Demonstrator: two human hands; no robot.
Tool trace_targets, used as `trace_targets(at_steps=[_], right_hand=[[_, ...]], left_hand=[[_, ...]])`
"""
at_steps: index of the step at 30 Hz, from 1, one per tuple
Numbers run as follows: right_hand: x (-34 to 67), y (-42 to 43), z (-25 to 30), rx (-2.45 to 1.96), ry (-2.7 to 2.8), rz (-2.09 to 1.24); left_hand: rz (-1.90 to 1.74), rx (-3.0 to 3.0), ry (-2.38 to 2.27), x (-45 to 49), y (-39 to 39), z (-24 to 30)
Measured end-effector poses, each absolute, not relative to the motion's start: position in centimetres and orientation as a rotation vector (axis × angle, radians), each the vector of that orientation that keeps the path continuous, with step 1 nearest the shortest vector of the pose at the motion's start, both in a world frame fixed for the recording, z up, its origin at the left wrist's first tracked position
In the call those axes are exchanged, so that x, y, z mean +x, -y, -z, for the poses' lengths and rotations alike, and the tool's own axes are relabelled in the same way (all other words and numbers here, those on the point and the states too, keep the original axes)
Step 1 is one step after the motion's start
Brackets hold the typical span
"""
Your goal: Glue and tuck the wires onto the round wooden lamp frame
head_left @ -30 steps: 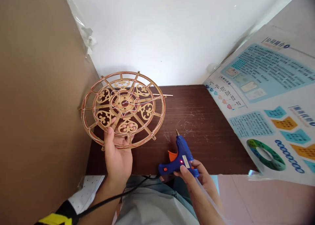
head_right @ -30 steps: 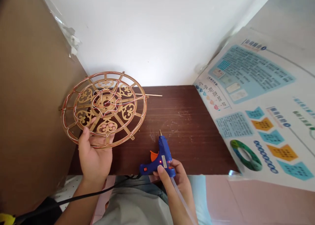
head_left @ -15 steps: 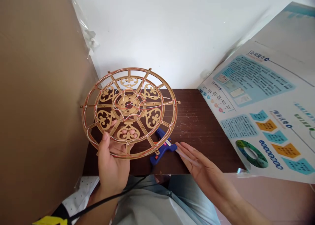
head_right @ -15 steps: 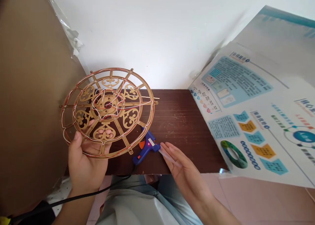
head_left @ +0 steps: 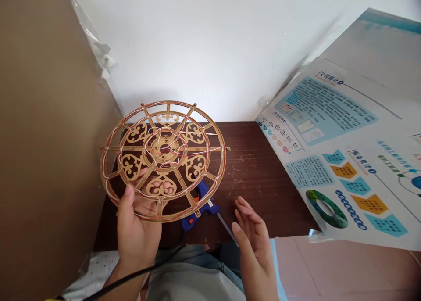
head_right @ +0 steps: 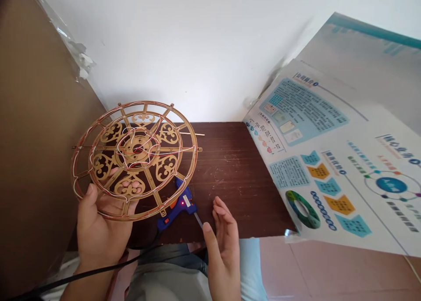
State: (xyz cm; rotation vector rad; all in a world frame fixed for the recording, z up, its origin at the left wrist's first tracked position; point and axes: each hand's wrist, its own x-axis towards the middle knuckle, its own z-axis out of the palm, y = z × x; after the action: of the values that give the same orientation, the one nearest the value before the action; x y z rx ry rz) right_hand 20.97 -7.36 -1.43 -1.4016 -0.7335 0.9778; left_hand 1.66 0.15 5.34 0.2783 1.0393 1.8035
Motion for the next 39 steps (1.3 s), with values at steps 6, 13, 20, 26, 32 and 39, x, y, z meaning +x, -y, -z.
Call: trace_targets(at_steps=[6, 13, 20, 26, 32, 39], right_hand=[[24.2, 4.1, -2.3, -1.386, 0.987, -0.983], [23.7, 0.0, -6.6, -0.913, 1.086, -1.755], [21.5, 0.4, -5.2, -0.824, 0.881, -1.825], [17.4, 1.2, -2.9, -0.723, 0.725, -1.783], [16.1, 1.1, -2.4, -0.784, 0.826, -1.717], [16.6, 0.9, -2.8, -0.793, 0.871, -1.739]], left_hand=[[-1.732, 0.263, -1.032, 1.2, -0.2, -5.8], [-1.689, 0.245, -1.016, 0.7, -0.2, -5.4], [-1.659, 0.317, -0.862, 1.0, -0.4, -5.3], [-1.534, 0.513, -0.776, 4.1, 0.8, -4.5], [-1.549, 0.609, -0.796, 4.1, 1.0, -3.7], [-1.513, 0.524, -0.903, 3.8, 1.0, -3.6]])
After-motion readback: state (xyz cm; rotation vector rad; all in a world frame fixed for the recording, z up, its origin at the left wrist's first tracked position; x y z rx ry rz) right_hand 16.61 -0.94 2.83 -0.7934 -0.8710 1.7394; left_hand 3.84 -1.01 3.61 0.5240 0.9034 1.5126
